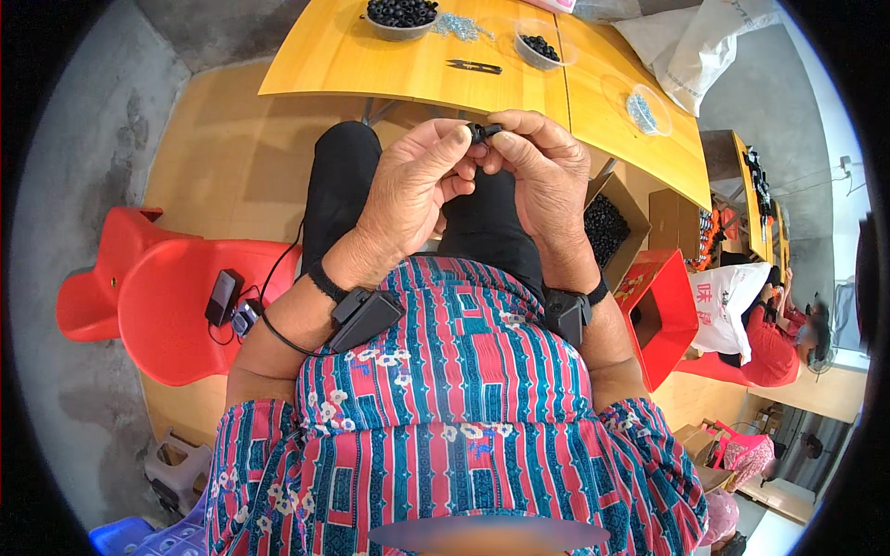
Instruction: The person assembles small black plastic components by hand at a table, fitting plastic caps onto metal pins.
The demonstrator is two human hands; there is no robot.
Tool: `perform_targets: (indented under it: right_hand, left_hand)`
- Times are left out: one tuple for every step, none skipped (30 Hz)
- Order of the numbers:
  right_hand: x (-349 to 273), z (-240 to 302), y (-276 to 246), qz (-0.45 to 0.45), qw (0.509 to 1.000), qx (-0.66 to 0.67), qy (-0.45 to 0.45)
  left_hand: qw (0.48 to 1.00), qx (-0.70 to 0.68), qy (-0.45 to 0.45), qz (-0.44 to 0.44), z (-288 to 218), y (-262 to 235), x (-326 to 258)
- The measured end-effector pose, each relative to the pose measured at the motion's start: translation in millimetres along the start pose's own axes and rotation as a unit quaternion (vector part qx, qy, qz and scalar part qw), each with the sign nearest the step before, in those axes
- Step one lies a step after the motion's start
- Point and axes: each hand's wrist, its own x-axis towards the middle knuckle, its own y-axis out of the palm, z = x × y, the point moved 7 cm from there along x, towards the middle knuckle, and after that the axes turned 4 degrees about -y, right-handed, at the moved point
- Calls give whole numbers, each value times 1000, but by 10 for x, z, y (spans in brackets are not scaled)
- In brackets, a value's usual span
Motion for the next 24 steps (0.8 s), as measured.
perform_targets:
  right_hand:
    - [0,8,-4,0,1000,-7,-3]
    - [3,8,-11,0,1000,-7,-3]
    - [5,16,-12,5,1000,-14,-8]
    - [4,24,-12,11,1000,-22,-13]
    - [-2,28,-15,10,1000,-22,-12]
    - [-4,38,-16,8,999,-30,-13]
    - [-5,45,-19,6,999,-39,-15]
    - [-5,44,-20,6,999,-39,-15]
    - [-4,38,-25,4,999,-33,-12]
    - [-4,33,-29,2,1000,-28,-10]
    - [-6,34,-24,1,1000,-28,-10]
    - [-10,36,-32,-11,1000,-13,-7]
    - [-12,36,-44,-24,1000,2,-5]
    - [-11,32,-51,-24,1000,2,-5]
    - [-12,23,-71,-29,1000,2,-5]
    - [-14,19,-85,-34,999,2,-5]
    - [-18,24,-83,-34,999,2,-5]
    - [-21,33,-82,-38,999,-3,-4]
    - [-23,38,-85,-42,999,-8,-3]
    - [-25,38,-90,-42,999,-9,-3]
    - [-28,39,-88,-39,999,-12,-6]
    - [-29,43,-85,-35,999,-14,-9]
    - [-29,43,-85,-35,999,-14,-9]
    - [-30,47,-78,-29,999,-15,-9]
  left_hand:
    - [1000,7,6,2,-8,5,-1]
    - [1000,7,6,2,-13,15,-4]
    - [1000,13,6,-2,-20,27,-12]
    - [1000,19,7,-6,-21,33,-18]
    - [1000,19,6,-6,-9,32,-18]
    - [1000,21,10,-6,-5,28,-15]
    - [1000,23,14,-7,-7,26,-11]
    - [1000,23,13,-7,-8,27,-9]
    - [1000,18,10,-4,-5,30,-6]
    - [1000,13,7,-1,-1,33,-4]
    - [1000,13,6,-1,5,30,-3]
    - [1000,-14,-5,4,31,33,3]
    - [999,-42,-16,10,53,38,6]
    - [999,-42,-16,10,55,40,5]
    - [998,-56,-29,11,78,45,-3]
    - [997,-71,-41,12,100,52,-12]
    - [997,-72,-41,12,101,63,-21]
    - [995,-88,-49,9,107,75,-27]
    - [993,-105,-57,6,117,80,-30]
    - [993,-106,-57,6,124,75,-24]
    - [993,-100,-64,4,142,62,-17]
    - [993,-94,-70,3,157,53,-14]
    - [993,-94,-70,3,159,50,-15]
    - [994,-93,-66,4,157,54,-19]
